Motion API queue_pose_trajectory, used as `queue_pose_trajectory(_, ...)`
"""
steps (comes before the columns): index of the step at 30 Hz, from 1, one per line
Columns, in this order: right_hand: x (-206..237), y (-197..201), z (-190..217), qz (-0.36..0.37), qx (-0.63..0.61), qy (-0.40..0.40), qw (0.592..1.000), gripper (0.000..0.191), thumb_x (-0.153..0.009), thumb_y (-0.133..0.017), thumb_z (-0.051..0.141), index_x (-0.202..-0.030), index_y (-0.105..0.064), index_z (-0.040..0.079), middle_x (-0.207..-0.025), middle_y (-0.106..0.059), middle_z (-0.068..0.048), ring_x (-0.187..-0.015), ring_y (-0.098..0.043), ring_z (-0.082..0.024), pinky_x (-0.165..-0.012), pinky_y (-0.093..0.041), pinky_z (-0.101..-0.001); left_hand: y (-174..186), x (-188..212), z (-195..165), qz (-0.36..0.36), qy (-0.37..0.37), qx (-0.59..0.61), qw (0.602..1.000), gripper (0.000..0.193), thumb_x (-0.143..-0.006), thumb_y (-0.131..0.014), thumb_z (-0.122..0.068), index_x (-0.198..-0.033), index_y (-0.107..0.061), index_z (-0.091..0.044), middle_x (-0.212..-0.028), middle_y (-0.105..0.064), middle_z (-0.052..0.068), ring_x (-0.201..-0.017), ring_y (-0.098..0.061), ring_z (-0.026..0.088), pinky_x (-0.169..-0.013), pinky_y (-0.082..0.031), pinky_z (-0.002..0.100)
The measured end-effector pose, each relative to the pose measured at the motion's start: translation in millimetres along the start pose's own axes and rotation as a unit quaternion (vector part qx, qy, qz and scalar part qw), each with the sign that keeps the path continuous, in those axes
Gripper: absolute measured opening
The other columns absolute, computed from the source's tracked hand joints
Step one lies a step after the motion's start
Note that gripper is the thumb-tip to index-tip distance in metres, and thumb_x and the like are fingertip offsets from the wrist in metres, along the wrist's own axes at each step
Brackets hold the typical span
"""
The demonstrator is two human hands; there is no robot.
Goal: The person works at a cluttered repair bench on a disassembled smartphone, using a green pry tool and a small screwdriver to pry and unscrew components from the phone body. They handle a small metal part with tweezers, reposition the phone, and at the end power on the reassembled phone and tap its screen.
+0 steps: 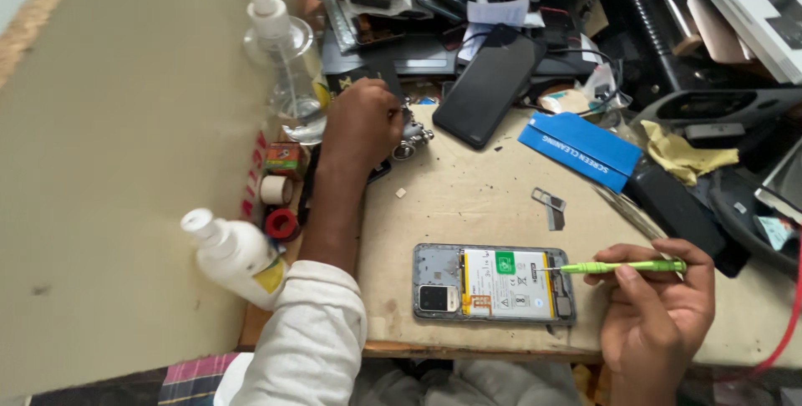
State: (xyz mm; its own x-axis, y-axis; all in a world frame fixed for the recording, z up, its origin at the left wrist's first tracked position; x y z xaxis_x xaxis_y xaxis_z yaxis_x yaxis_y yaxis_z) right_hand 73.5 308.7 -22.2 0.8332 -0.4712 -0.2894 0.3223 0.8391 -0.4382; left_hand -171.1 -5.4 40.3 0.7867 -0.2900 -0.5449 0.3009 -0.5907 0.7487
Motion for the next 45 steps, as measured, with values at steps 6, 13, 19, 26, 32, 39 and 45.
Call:
queue_pose_trajectory(6,-2.2,-3.3,1.2,0.007,0.009,0.001,1.0,0.028,-0.104,-0.056,-0.011,-0.127,-0.046,0.001,-0.105,-0.068,-0.028,-0.091,-0.069,-0.028,-0.086,-0.058,-0.0383,-10.0,-3.9,7.1,0.008,0.025,-0.003,1.0,0.012,-0.075,-0.078,-0.012,-0.067,-0.073,-0.004,-0.081,-0.067,0.013,-0.088,-0.067,0.032,-0.082,-0.055,0.045)
queue_pose_trajectory(13,-6.2,-4.8,-1.7,0.011,0.007,0.005,1.0,0.027,-0.103,-0.056,-0.01,-0.126,-0.046,0.001,-0.105,-0.068,-0.027,-0.091,-0.069,-0.027,-0.088,-0.057,-0.0398,5.9,-5.1,1.5,-0.021,0.014,0.04,0.999,0.014,-0.079,-0.078,-0.012,-0.074,-0.07,-0.002,-0.084,-0.066,0.015,-0.088,-0.066,0.034,-0.079,-0.054,0.045)
queue_pose_trajectory(19,-10.7,-11.2,-2.0,0.004,-0.007,0.004,1.0,0.035,-0.102,-0.057,-0.009,-0.132,-0.045,0.003,-0.111,-0.068,-0.024,-0.103,-0.068,-0.027,-0.091,-0.058,-0.0416,47.1,22.7,-9.2,-0.087,0.081,0.265,0.957,0.008,-0.087,-0.073,-0.01,-0.086,-0.071,-0.003,-0.083,-0.07,0.008,-0.07,-0.068,0.013,-0.066,-0.057,0.027)
queue_pose_trajectory(26,11.6,-66.0,57.8,0.079,-0.027,0.065,0.994,0.032,-0.109,-0.059,-0.012,-0.133,-0.043,0.004,-0.117,-0.068,-0.025,-0.108,-0.069,-0.028,-0.1,-0.059,-0.0421,31.2,118.1,-96.1,0.033,0.049,0.683,0.728,0.009,-0.097,-0.069,0.004,-0.104,-0.064,0.002,-0.1,-0.064,0.003,-0.088,-0.06,0.007,-0.081,-0.051,0.024)
queue_pose_trajectory(32,52.1,-118.8,110.2,0.079,0.075,0.1,0.989,0.039,-0.107,-0.062,-0.013,-0.134,-0.041,0.005,-0.114,-0.068,-0.027,-0.107,-0.072,-0.027,-0.102,-0.062,-0.0407,39.5,158.5,-128.2,0.069,0.055,0.771,0.631,0.009,-0.102,-0.067,0.001,-0.109,-0.063,0.005,-0.108,-0.063,0.007,-0.097,-0.061,0.011,-0.089,-0.053,0.027)
queue_pose_trajectory(39,68.8,-146.4,132.4,0.047,0.209,0.084,0.973,0.039,-0.099,-0.059,-0.01,-0.126,-0.037,0.008,-0.114,-0.07,-0.025,-0.107,-0.073,-0.024,-0.092,-0.061,-0.0341,56.4,165.5,-140.0,0.054,0.034,0.766,0.64,0.011,-0.104,-0.066,-0.002,-0.111,-0.063,0.006,-0.113,-0.061,0.008,-0.102,-0.06,0.011,-0.092,-0.053,0.027)
queue_pose_trajectory(45,76.0,-151.0,140.2,0.062,0.207,0.118,0.969,0.04,-0.102,-0.06,-0.01,-0.13,-0.038,0.007,-0.111,-0.069,-0.026,-0.107,-0.072,-0.025,-0.103,-0.062,-0.0364,58.6,170.5,-141.7,0.054,0.024,0.757,0.651,0.012,-0.105,-0.066,-0.003,-0.112,-0.063,0.006,-0.113,-0.061,0.008,-0.103,-0.059,0.011,-0.093,-0.052,0.027)
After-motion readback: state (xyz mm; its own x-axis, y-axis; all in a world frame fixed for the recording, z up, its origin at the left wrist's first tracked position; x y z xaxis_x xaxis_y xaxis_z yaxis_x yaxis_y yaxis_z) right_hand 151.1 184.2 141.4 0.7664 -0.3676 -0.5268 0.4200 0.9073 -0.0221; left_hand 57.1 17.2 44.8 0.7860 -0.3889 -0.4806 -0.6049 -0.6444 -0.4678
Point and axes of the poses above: each hand's wrist, its own x-axis away from the middle knuckle, its own y-axis out of the back of the hand, z = x × y, the point moved 10 cm from there along -x, towards the middle knuckle
